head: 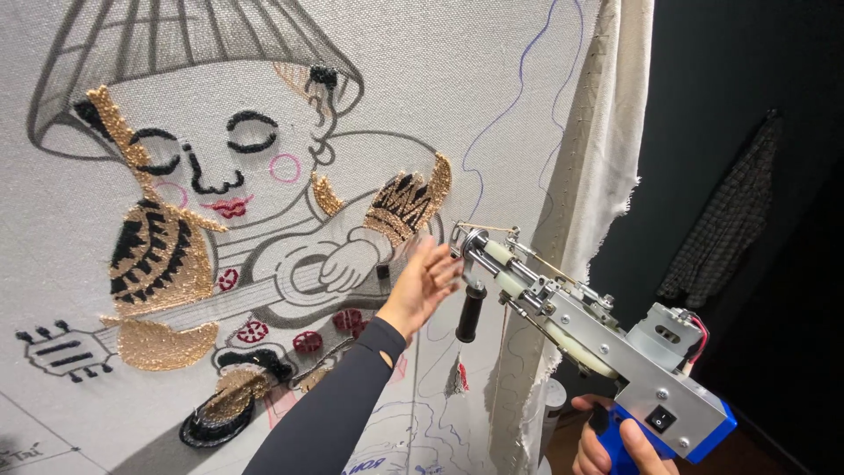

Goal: The person uses a tufting gun to create a rug featuring a character design.

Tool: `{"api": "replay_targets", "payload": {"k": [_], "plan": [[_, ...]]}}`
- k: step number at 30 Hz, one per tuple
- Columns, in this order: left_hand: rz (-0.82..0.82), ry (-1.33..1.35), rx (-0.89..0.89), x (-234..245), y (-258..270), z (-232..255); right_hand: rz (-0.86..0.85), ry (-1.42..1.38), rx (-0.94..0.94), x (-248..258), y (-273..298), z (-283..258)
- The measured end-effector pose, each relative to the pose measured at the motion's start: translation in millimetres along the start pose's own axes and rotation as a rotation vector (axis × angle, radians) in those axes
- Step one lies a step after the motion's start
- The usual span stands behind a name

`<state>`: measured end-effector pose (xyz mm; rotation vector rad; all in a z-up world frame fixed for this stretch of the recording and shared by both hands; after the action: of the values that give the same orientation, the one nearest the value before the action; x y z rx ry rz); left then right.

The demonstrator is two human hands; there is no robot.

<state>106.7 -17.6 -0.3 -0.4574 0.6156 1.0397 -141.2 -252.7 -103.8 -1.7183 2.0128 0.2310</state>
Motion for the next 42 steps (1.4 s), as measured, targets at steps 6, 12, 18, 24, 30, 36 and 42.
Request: {"api": "replay_targets", "payload": {"k": [6, 12, 18, 24, 30, 36, 42], "plan": [[0.070, 0.161, -0.114, -2.8, -20.6, 26.0, 0.031, -0.019, -0.008, 9.0, 4.0, 7.6], [0.041, -0.103, -0.146, 18.8, -13.9, 8.8, 0.032, -0.007, -0.012, 8.9, 9.8, 5.7], [-0.050, -0.447, -0.183, 21.3, 4.3, 12.1, 0.045, 0.025, -0.030, 10.5, 10.3, 6.1], [-0.395, -0.529, -0.081, -6.7, 48.3, -17.3, -0.093, 0.017, -0.032, -4.0, 9.8, 10.2], [-0.245, -0.473, -0.103, 78.2, 30.4, -74.6, -0.122, 0.074, -0.147, -18.3, -6.4, 22.8], [-0.012, -0.268, -0.090, 51.0, 120.4, -26.5, -0.158, 0.083, -0.223, -57.3, 1.4, 28.2], [0.147, -0.248, -0.187, 108.9, 138.6, -18.4, -0.244, -0.005, -0.318, -103.0, 2.2, 33.2]]}}
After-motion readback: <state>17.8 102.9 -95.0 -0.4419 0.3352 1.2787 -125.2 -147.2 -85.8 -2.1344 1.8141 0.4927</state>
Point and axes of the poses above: each hand's wrist, its own y-axis away from the middle knuckle, its own x-axis out of the back of the hand, z = x × y, the point moved 10 cm from there along -y, towards the middle knuckle, and after that the axes turned 10 degrees about y, right-handed, at the moved point
